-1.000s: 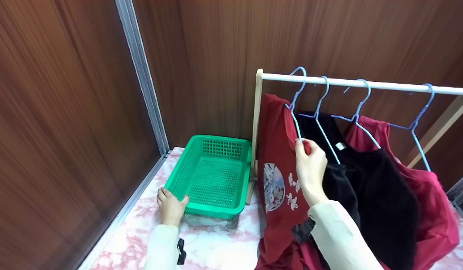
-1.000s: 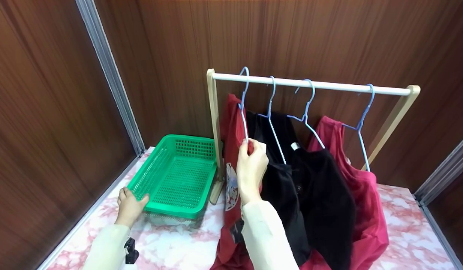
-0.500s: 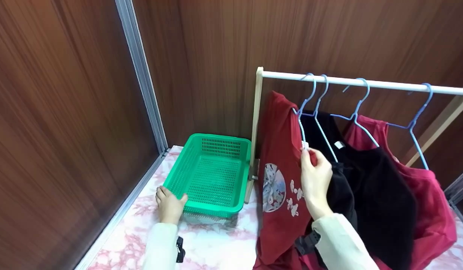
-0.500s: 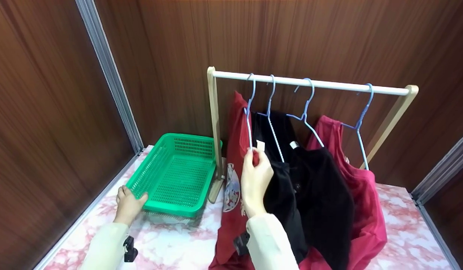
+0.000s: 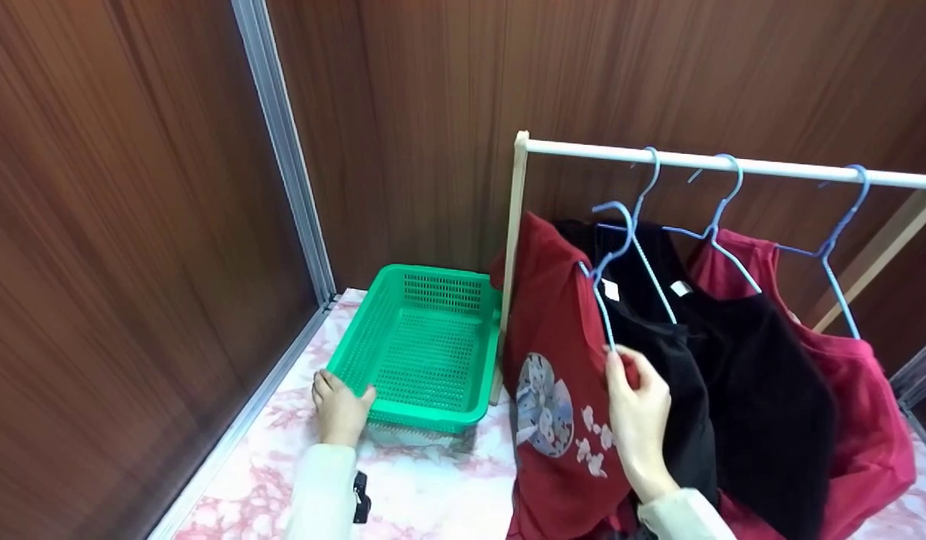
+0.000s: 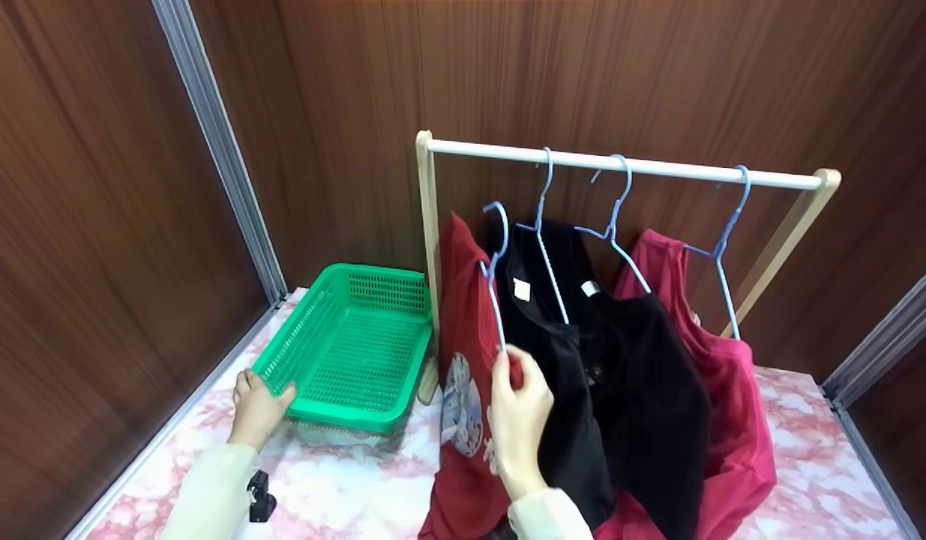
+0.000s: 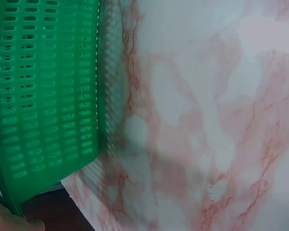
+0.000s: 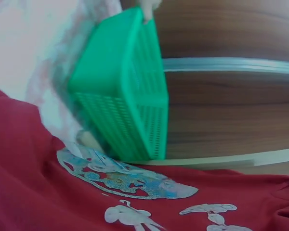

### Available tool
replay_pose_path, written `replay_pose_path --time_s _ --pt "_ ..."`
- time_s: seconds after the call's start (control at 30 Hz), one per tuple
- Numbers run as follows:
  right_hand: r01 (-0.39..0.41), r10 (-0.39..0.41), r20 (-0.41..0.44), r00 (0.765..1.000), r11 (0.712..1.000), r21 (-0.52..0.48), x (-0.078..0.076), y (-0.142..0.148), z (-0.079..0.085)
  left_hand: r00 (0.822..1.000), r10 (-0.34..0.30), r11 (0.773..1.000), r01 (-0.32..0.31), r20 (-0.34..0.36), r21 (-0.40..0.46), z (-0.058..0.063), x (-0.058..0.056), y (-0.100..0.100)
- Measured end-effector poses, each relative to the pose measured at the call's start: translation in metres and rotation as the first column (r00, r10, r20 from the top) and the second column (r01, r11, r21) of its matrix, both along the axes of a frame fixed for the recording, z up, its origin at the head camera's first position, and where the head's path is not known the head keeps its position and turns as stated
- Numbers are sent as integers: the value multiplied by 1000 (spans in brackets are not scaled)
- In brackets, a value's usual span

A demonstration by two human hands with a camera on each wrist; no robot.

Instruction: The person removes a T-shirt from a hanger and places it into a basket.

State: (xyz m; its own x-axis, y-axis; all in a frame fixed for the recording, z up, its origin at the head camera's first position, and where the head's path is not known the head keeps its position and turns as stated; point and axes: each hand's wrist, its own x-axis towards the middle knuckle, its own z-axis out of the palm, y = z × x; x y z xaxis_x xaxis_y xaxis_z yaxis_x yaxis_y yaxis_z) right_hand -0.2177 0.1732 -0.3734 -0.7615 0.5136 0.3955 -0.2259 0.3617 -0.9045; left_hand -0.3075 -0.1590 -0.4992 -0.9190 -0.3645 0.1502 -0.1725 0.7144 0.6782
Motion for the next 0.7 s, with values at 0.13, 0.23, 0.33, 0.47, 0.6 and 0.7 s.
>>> replay_pose_path --time_s 0.13,0.23,0.33,0.47,0.6,0.7 --pt "14 -14 14 1000 1000 4 8 5 -15 1000 -8 1000 8 15 -1 1 0 0" --pt "22 -22 29 999 1000 1 12 10 -23 999 -13 1000 13 31 -1 2 1 0" --pt "11 -10 31 999 1000 -11 14 16 -29 999 -12 1000 12 48 -6 3 1 0" --pt "-11 11 1 1000 1000 2 16 25 -35 997 -7 1000 9 74 -25 3 2 1" --pt "-31 32 -26 999 999 42 17 31 -40 996 -8 995 16 83 -98 6 3 3" --pt "-42 44 -35 998 997 63 18 33 -42 999 -18 984 27 51 -178 9 3 7"
